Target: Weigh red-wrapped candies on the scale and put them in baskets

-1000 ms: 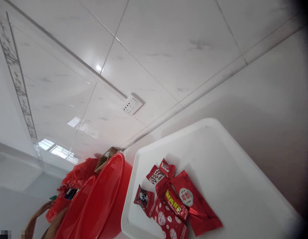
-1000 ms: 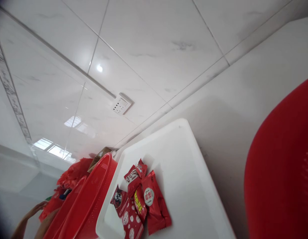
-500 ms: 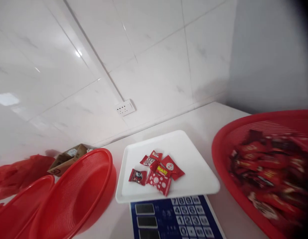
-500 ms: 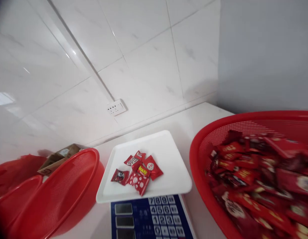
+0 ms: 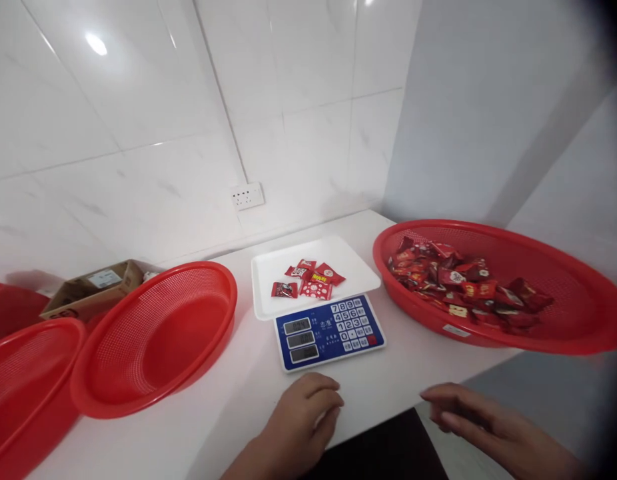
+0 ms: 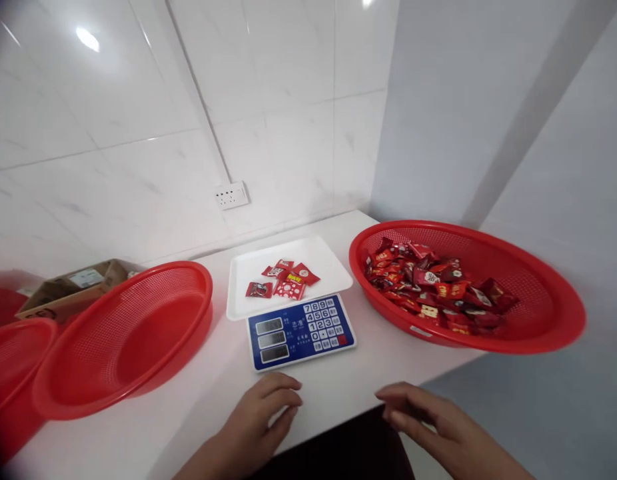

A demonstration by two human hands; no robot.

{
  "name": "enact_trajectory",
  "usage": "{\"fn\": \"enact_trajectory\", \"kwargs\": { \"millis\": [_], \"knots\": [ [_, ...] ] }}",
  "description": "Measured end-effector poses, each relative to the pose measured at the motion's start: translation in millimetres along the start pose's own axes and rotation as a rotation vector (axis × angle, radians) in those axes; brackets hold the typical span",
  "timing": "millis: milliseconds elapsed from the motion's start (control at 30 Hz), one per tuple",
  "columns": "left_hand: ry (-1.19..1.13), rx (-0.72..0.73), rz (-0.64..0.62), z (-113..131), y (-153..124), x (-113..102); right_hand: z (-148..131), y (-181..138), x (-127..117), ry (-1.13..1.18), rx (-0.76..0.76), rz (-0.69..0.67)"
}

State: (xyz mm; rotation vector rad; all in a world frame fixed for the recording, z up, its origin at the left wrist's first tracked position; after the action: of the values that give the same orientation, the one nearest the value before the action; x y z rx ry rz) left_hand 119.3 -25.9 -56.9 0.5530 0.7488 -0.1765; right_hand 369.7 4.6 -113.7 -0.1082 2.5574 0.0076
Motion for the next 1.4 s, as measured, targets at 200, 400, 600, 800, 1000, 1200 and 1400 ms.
{"fn": "enact_trajectory", "kwargs": {
  "millis": [200,400,600,800,1000,1200,1400],
  "knots": [
    [0.128,-0.123,0.137,-25.5,-23.0,-68.9,-106.0,25.8,33.8,-0.031,-0.158,-0.054],
    [0.21,-0.17,0.084,-35.3,25.4,-106.5,-169.7,73.5,47.9,-0.314,-0.502,0.104],
    [0.32,-0.169,0.012,-70.1,95.5,-102.8,-187.0,126.0,69.2,-0.464,-0.576,0.069],
    [0.384,-0.209,-0.087,-103.7,136.8,-83.5,-175.4,162.4,78.0,-0.504,-0.564,0.024],
    [0.405,-0.213,-0.137,-108.4,156.5,-73.1,-162.9,180.4,70.5,-0.408,-0.519,0.008],
    [0.397,-0.257,-0.333,-119.8,181.3,-59.4,-155.4,183.8,67.6,-0.436,-0.408,-0.043],
    [0.376,-0.249,-0.549,-121.4,203.8,-46.8,-160.9,180.8,69.1,-0.533,-0.422,-0.04]
  ]
}}
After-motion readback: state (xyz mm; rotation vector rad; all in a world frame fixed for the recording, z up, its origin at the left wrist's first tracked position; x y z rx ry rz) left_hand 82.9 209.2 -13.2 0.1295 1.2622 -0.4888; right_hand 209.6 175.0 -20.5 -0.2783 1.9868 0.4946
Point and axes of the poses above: each hand's wrist, its own y-axis towards the middle knuckle, its own x-axis out of the palm, z = x × y, the point moved 7 cm from there along y, towards the middle knuckle, and after that the axes turned 11 degrees about z, right-handed, at the moved point
